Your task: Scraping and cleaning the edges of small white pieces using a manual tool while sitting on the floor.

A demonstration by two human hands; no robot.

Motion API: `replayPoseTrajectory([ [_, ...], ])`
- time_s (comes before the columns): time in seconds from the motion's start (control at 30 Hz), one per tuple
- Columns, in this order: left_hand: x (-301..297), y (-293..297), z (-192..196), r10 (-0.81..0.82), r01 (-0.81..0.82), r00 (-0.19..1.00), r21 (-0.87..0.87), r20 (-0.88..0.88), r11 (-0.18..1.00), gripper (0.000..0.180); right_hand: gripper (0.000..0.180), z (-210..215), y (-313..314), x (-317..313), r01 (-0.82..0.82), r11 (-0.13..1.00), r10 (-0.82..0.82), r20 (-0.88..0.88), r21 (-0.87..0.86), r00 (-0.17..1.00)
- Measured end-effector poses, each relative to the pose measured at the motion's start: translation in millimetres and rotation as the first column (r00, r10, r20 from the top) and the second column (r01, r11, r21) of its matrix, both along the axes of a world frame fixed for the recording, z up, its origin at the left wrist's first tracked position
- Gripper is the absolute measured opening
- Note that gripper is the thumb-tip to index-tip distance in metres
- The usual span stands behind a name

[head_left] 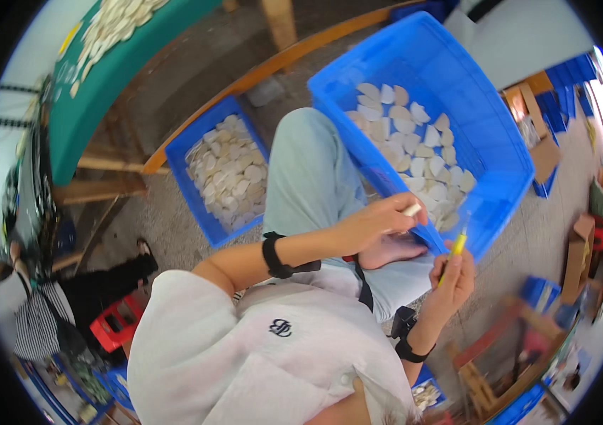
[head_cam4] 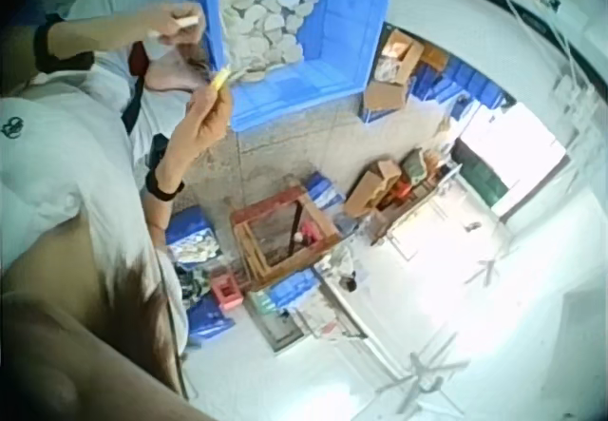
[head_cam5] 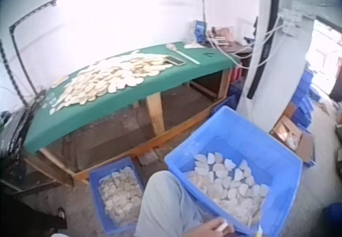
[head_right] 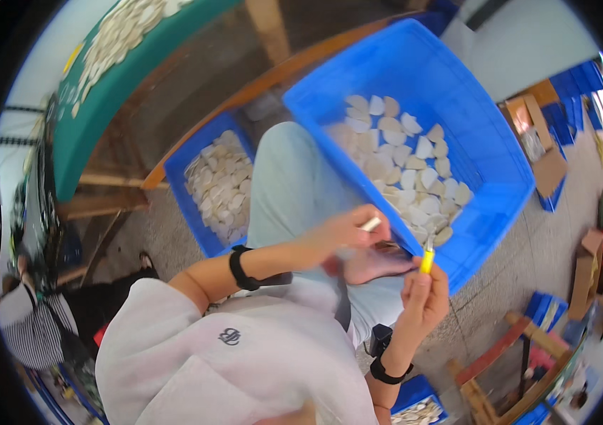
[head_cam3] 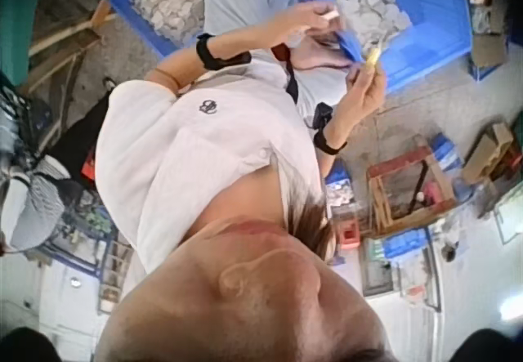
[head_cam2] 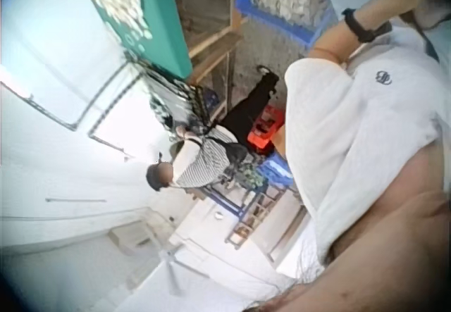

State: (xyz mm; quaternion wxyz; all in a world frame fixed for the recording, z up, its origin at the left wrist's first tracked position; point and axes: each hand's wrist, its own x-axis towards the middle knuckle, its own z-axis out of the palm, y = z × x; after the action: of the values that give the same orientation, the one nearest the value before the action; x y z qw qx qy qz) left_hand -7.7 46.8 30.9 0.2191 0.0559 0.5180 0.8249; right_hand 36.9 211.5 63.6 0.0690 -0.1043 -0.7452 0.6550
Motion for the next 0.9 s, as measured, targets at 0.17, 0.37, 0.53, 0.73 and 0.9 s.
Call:
replayPoseTrajectory([
  [0.17,-11,-9,13,-0.245,0.159,0.964,0.517,0.102,0.841,0.038,0.021,-2,13,10,0.023,0.995,-0.025,0.018,0.096,1.000],
  [0.37,-11,-4,13,-0.293,0.122,0.939,0.627,0.177,0.769,0.034,0.022,6,15,17,0.012,0.996,-0.018,0.069,0.091,0.997],
  [0.53,-14,-2,8,-0.367,0.177,0.920,0.689,0.137,0.703,0.036,0.023,11,12,17,-0.024,0.988,0.019,0.034,0.153,0.999],
  [0.73,-5,9,32,-0.029,0.027,0.999,0.055,0.039,0.998,0.031,0.030,27,3,2,-0.142,0.828,0.268,-0.161,0.542,0.950],
  [0.9,-5,6,33,-0.038,0.036,0.999,-0.061,-0.020,0.997,0.023,0.031,25,6,-3,-0.143,0.796,0.304,-0.184,0.589,0.935],
])
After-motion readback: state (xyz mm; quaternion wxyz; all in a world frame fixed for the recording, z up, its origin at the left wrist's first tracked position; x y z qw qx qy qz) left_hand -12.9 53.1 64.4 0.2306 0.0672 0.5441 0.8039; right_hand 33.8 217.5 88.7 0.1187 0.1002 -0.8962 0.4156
